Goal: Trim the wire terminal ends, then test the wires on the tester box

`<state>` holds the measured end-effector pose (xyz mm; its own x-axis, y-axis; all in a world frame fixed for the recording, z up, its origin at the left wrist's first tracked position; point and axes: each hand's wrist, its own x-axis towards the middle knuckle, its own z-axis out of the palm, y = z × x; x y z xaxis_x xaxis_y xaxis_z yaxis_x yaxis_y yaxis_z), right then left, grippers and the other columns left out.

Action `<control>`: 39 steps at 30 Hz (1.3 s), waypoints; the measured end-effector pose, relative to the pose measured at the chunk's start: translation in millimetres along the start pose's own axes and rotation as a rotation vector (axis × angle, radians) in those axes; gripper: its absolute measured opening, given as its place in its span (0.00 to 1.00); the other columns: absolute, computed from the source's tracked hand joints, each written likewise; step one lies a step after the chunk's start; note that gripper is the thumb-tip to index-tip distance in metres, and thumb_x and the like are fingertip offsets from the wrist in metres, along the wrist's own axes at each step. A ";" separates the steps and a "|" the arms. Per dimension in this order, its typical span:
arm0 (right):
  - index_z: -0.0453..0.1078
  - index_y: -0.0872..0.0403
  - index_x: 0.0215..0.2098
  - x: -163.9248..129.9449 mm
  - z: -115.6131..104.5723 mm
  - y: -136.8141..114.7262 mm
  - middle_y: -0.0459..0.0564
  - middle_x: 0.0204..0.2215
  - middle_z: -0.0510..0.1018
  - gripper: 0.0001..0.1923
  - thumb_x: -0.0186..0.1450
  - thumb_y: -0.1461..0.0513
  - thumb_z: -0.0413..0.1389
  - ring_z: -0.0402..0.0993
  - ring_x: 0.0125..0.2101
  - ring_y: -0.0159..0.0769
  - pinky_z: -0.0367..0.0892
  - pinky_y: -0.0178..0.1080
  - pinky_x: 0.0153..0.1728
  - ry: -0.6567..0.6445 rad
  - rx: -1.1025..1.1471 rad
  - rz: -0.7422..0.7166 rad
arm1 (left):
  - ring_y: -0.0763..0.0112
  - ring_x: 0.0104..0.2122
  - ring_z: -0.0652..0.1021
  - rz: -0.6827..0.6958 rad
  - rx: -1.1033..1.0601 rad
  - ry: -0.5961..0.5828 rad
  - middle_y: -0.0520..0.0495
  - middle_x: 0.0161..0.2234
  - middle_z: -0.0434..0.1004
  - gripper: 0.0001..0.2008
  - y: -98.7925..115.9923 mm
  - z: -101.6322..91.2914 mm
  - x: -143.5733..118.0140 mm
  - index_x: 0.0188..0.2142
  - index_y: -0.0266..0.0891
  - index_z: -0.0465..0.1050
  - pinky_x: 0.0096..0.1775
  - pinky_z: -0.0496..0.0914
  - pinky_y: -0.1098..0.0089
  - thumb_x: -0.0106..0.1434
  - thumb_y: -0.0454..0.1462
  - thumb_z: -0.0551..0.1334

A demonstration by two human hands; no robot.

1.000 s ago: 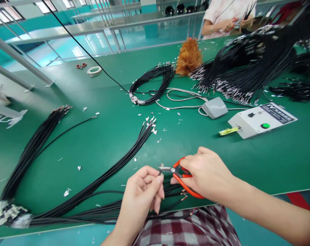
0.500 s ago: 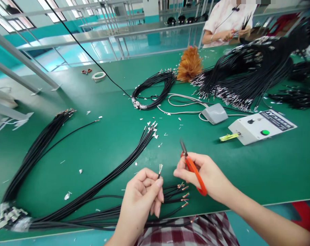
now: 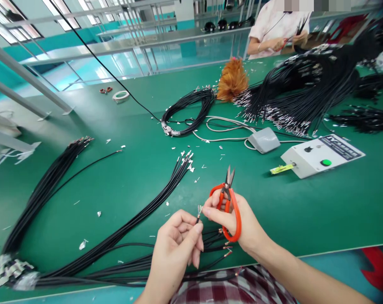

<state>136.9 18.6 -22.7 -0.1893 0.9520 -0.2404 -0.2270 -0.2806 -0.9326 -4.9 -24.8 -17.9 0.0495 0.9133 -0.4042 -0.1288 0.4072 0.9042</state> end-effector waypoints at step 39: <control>0.67 0.53 0.27 -5.1 -32.0 -0.4 0.46 0.25 0.72 0.17 0.61 0.49 0.56 0.66 0.26 0.33 0.56 0.36 0.29 0.010 -1.142 -0.490 | 0.84 0.13 0.56 -0.032 -0.145 -0.025 0.57 0.17 0.64 0.21 13.2 -6.3 -2.2 0.55 0.37 0.63 0.17 0.47 0.78 0.63 0.42 0.59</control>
<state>168.5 17.8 -29.7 -0.3107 0.9289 0.2017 0.6902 0.3663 -0.6240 -12.9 -21.4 -5.9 0.0798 0.9006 -0.4273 -0.2680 0.4322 0.8610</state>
